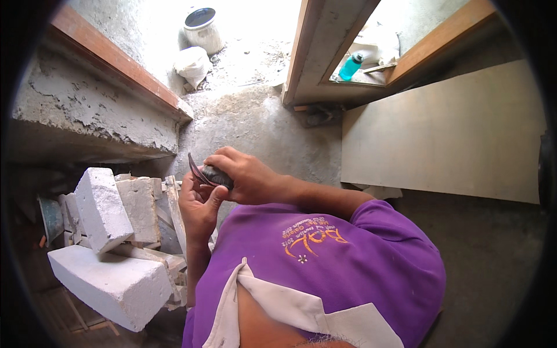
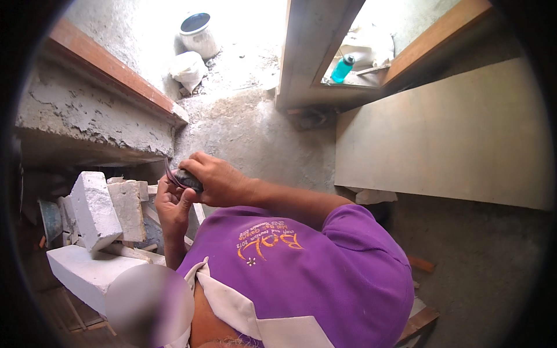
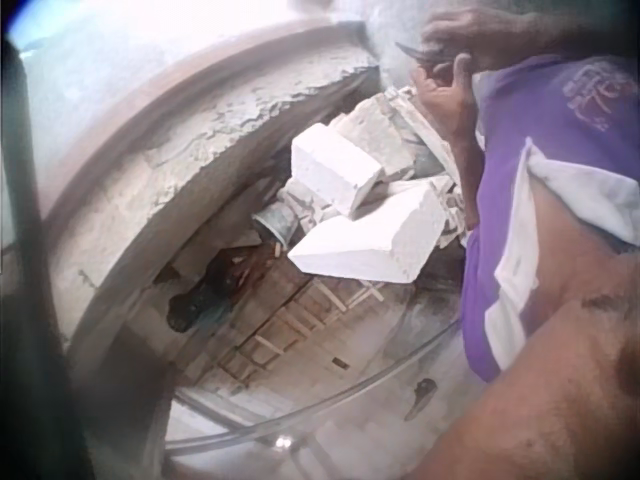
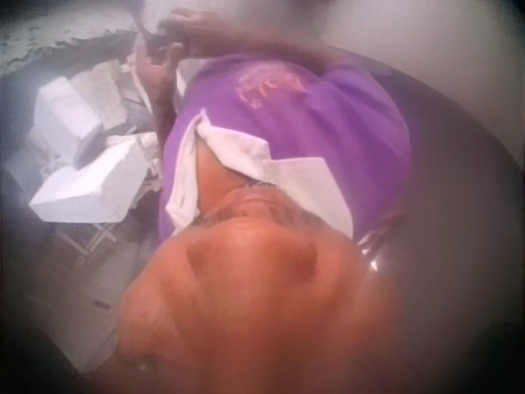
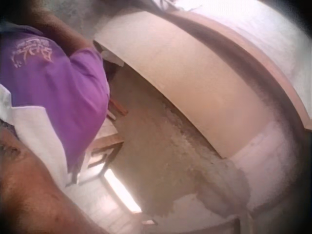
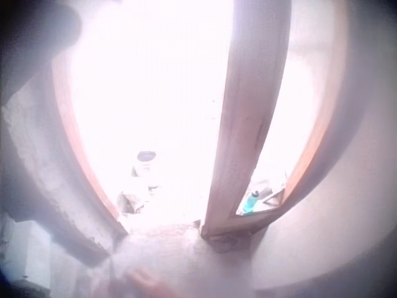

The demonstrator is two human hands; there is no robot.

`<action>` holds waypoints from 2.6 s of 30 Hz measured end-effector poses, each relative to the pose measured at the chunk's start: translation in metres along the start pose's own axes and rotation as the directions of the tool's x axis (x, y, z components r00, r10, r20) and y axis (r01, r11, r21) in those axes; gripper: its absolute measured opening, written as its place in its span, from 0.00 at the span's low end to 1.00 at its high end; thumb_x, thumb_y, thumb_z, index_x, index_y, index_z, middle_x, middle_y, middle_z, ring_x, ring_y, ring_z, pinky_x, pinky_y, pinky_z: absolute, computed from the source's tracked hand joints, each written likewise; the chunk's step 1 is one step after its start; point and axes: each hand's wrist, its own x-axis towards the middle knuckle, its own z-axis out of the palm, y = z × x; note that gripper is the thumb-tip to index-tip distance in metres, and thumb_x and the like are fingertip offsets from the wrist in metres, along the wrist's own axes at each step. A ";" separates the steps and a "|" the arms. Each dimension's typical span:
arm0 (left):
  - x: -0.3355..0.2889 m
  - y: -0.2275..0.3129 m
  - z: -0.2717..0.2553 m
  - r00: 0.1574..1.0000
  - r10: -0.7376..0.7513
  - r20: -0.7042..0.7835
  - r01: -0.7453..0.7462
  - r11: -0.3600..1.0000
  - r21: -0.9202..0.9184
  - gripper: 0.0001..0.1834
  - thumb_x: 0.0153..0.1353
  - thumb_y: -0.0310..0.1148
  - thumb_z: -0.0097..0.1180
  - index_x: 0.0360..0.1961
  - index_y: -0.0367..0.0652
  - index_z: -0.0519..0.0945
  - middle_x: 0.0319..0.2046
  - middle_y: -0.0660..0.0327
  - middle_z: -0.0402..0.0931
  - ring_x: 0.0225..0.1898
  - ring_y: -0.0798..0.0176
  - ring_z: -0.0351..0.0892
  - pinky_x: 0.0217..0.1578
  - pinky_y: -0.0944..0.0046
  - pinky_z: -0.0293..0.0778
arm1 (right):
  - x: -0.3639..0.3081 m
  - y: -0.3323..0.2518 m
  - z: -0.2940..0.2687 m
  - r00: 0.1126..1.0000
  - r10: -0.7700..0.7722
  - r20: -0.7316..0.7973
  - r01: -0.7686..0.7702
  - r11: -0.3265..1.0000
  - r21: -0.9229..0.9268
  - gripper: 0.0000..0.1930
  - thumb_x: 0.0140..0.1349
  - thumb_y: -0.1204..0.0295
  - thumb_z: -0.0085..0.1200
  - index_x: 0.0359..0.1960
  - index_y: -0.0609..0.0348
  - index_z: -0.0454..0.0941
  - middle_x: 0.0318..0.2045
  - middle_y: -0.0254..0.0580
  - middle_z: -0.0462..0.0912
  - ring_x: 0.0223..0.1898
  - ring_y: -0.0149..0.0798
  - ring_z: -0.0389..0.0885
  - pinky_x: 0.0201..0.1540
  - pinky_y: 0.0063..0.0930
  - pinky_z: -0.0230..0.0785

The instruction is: The person measures a concrete slab with a tape measure and marks it with a pencil. They then use a hand saw to cut the slab along the marked line. The person also handles a white block and a saw during the process.

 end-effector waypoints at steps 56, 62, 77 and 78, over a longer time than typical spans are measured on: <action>0.291 -0.046 -0.017 0.751 -0.546 -0.372 0.284 0.775 -0.565 0.13 0.49 0.27 0.73 0.25 0.40 0.77 0.28 0.60 0.78 0.26 0.69 0.76 0.28 0.69 0.72 | 0.362 0.201 -0.110 0.394 -0.191 0.899 0.027 0.980 0.197 0.35 0.57 0.46 0.63 0.58 0.58 0.74 0.37 0.54 0.81 0.39 0.57 0.84 0.43 0.43 0.75; 0.329 -0.049 -0.089 0.828 -0.307 -0.469 0.025 0.856 -0.517 0.09 0.49 0.23 0.62 0.24 0.43 0.71 0.31 0.56 0.79 0.35 0.62 0.77 0.42 0.63 0.72 | 0.413 0.233 -0.109 0.423 -0.117 0.898 -0.012 0.991 0.135 0.32 0.60 0.46 0.60 0.54 0.62 0.74 0.41 0.57 0.83 0.42 0.58 0.84 0.47 0.47 0.73; 0.412 -0.015 -0.324 0.829 -0.066 -0.556 -0.321 0.758 -0.568 0.05 0.61 0.27 0.58 0.35 0.35 0.78 0.37 0.57 0.76 0.44 0.56 0.75 0.51 0.59 0.72 | 0.444 0.317 -0.188 0.580 0.236 0.780 -0.465 0.882 0.079 0.31 0.59 0.54 0.64 0.59 0.60 0.73 0.44 0.46 0.84 0.47 0.43 0.82 0.53 0.34 0.70; 0.425 -0.010 -0.328 0.809 -0.076 -0.583 -0.320 0.776 -0.544 0.06 0.62 0.27 0.58 0.36 0.35 0.79 0.36 0.56 0.76 0.44 0.56 0.76 0.50 0.59 0.72 | 0.441 0.325 -0.190 0.589 0.225 0.776 -0.473 0.875 0.105 0.31 0.60 0.54 0.63 0.61 0.60 0.73 0.46 0.46 0.84 0.49 0.42 0.81 0.55 0.34 0.69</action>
